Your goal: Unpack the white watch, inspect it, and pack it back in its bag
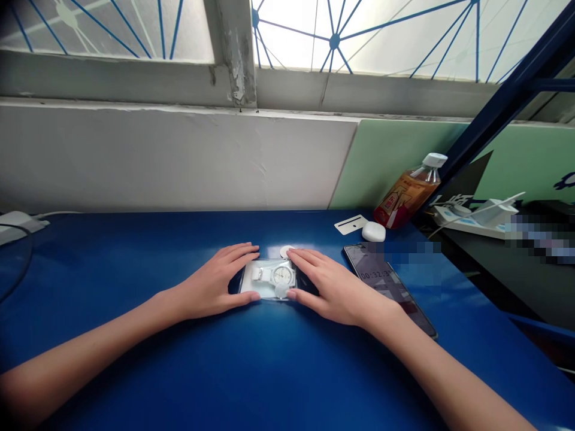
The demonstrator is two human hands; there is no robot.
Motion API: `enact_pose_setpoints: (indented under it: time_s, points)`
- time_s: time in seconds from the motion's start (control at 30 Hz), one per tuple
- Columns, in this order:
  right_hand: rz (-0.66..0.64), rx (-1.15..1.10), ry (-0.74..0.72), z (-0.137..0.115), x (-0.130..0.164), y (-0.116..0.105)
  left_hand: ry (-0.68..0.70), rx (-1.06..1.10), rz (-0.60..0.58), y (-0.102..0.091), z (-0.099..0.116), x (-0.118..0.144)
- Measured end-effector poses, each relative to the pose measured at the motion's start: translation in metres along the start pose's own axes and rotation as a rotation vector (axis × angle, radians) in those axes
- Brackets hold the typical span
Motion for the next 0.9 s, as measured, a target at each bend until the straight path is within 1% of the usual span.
enact_pose_setpoints:
  time_s: [0.2, 0.43, 0.67, 0.9]
  points:
    - [-0.006, -0.038, -0.002, 0.0053, 0.0018, -0.0004, 0.054, 0.034, -0.016, -0.0053, -0.0064, -0.0031]
    - [-0.010, -0.047, 0.029, 0.0065, 0.0013, -0.0004, 0.048, 0.061, 0.031, -0.0045, -0.0055, -0.0025]
    - [-0.077, -0.037, 0.055, 0.0055, 0.0012, -0.0067, 0.043, 0.024, 0.012, -0.0048, -0.0045, -0.0027]
    - [-0.075, -0.028, 0.032, 0.0096, 0.0013, -0.0068, 0.059, 0.007, 0.025, -0.0039, -0.0043, -0.0006]
Point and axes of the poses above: each hand's wrist, its own x-axis away from the middle knuckle, its own y-axis out of the palm, z = x × y, the point moved 3 cm from there along -x, towards the middle knuckle
